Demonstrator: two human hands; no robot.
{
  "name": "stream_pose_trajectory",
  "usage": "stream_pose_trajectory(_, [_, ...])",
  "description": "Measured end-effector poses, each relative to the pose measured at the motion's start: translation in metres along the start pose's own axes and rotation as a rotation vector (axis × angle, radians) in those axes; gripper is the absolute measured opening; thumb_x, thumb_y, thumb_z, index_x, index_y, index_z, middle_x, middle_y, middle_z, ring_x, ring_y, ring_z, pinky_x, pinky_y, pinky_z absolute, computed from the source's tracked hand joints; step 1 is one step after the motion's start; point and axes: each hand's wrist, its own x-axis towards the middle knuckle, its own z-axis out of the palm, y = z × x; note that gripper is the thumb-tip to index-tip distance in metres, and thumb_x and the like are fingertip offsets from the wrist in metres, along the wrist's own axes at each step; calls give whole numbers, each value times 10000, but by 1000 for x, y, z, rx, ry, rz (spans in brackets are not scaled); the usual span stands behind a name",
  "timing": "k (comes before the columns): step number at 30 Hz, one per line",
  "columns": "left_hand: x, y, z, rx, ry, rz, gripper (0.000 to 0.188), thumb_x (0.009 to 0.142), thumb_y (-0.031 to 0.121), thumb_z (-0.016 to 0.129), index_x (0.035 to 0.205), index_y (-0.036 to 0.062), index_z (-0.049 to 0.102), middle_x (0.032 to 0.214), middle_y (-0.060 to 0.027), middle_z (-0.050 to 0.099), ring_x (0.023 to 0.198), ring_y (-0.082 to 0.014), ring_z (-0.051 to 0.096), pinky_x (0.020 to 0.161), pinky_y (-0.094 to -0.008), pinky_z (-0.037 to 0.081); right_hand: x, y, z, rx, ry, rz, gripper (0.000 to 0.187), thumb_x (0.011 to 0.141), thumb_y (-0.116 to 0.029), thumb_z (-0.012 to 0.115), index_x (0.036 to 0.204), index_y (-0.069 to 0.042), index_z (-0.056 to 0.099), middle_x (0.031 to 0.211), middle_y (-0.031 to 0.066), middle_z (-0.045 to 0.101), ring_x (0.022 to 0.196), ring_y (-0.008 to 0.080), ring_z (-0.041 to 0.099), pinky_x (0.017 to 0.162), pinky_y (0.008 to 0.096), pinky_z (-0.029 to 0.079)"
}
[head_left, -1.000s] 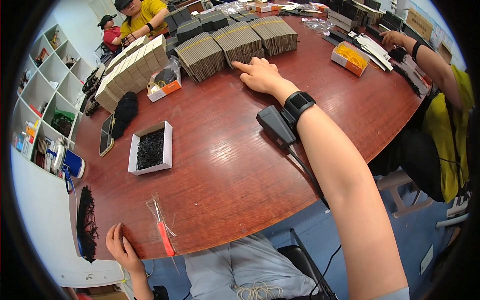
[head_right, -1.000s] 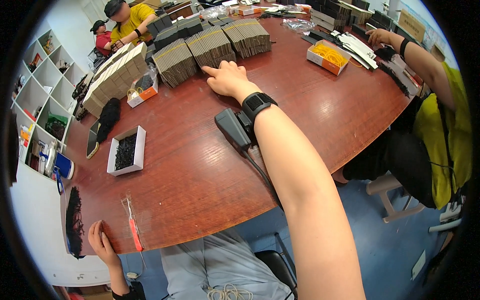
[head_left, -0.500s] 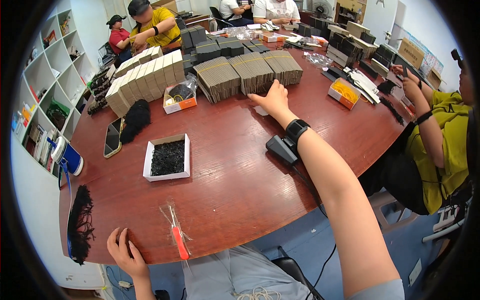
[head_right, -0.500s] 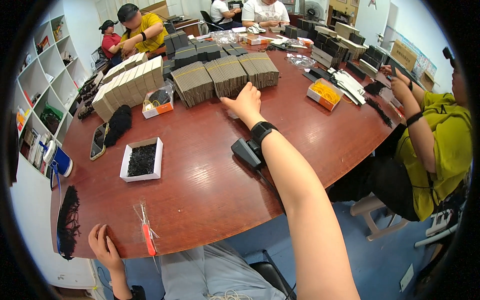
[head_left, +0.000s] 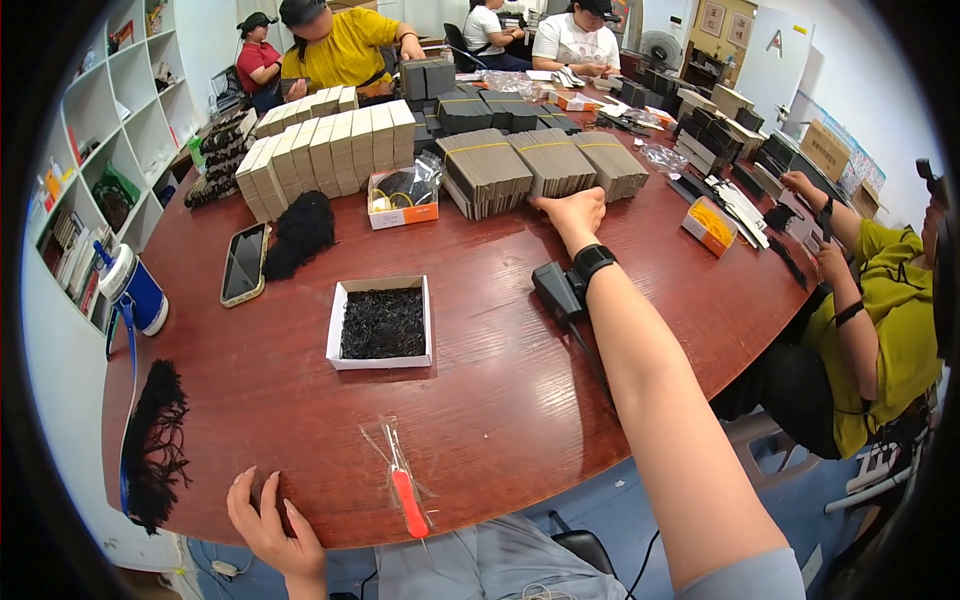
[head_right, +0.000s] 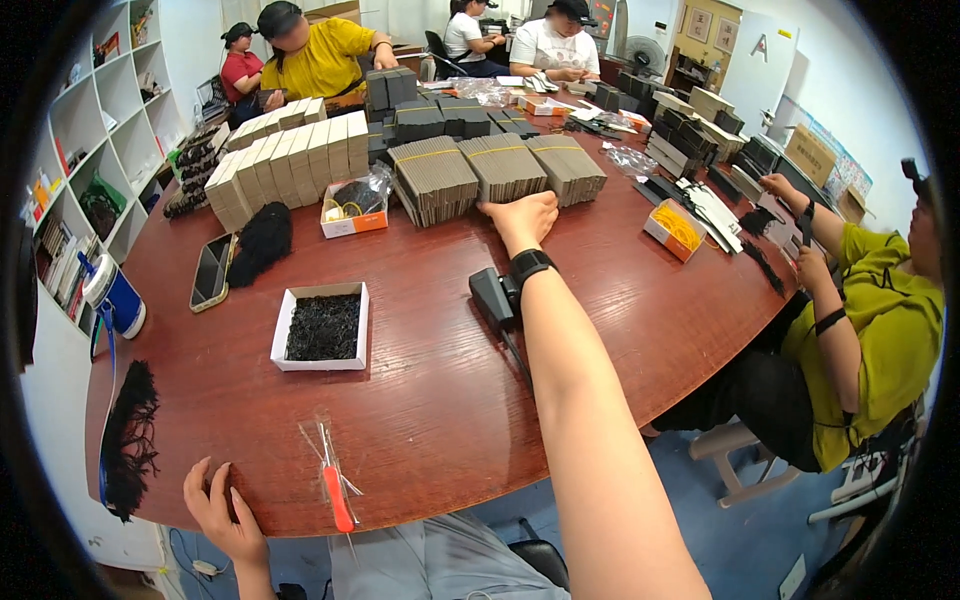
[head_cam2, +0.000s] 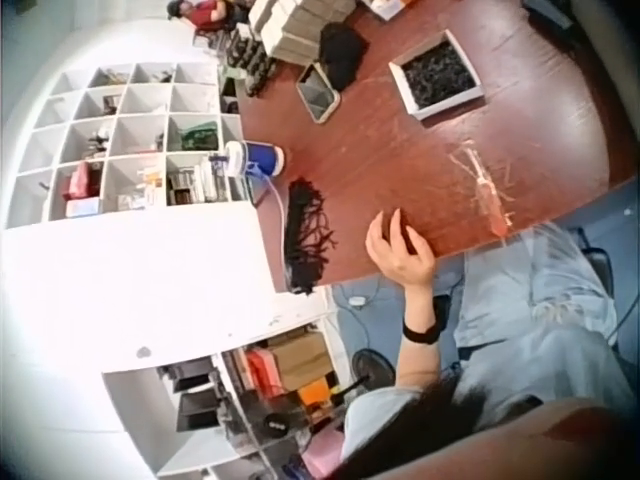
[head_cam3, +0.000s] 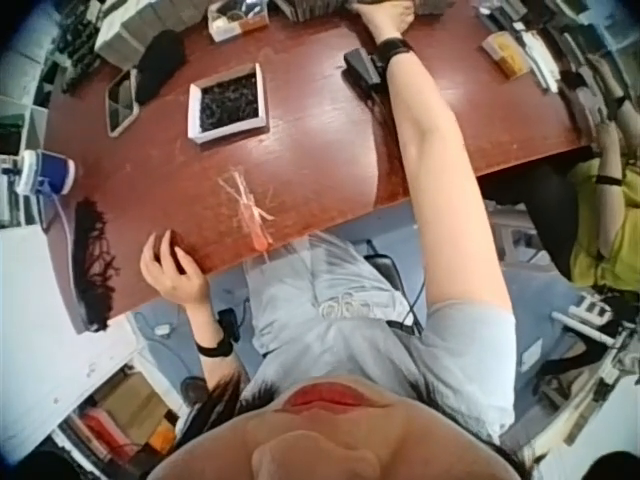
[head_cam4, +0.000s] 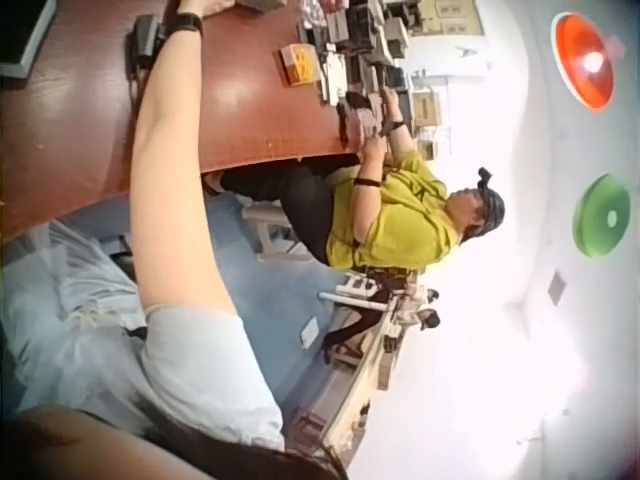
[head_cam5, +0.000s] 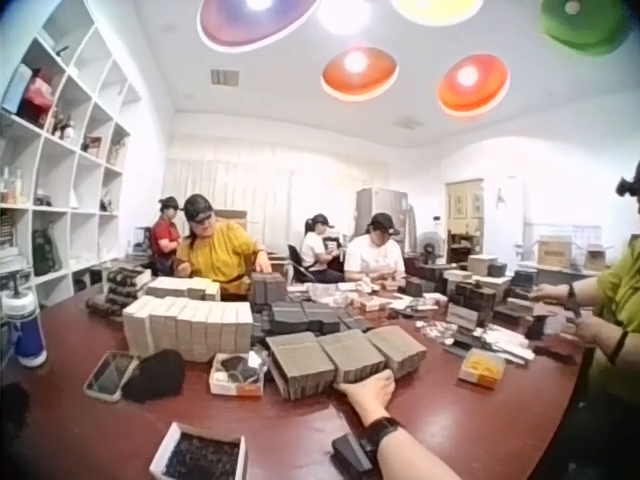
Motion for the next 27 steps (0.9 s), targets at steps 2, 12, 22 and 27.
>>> stream_pose_trajectory(2, [0,0,-1,2,6,-4,280,758,112,423,966,-26,550,1124,-171,452,1074,-346,383,893,-444,305,-3,-2,-9,78,-93,9,956,451,-333,798,1124,91,268,1105,228,428,1066,337,400,923,365,335])
stream_pose_trajectory(12, [-1,3,0,-31,29,13,267,745,92,435,953,-24,555,1120,-171,457,1064,-351,393,893,-437,310,-24,15,-52,-129,16,-64,1056,465,-400,755,1236,39,181,1133,238,391,1084,344,370,921,378,338])
stream_pose_trajectory(22, [0,-1,5,-37,132,83,244,744,69,453,949,-10,559,1104,-149,473,1047,-336,410,881,-406,330,-48,52,-150,-29,-41,-473,1139,461,-402,770,1295,7,111,1185,252,363,1121,356,356,925,414,331])
stream_pose_trajectory(27, [0,0,6,-63,148,82,239,736,71,464,938,-8,563,1079,-146,483,1034,-331,418,872,-407,338,-36,38,-154,-190,-295,-370,979,477,-401,738,1229,43,296,1126,226,449,1083,344,414,895,391,371])
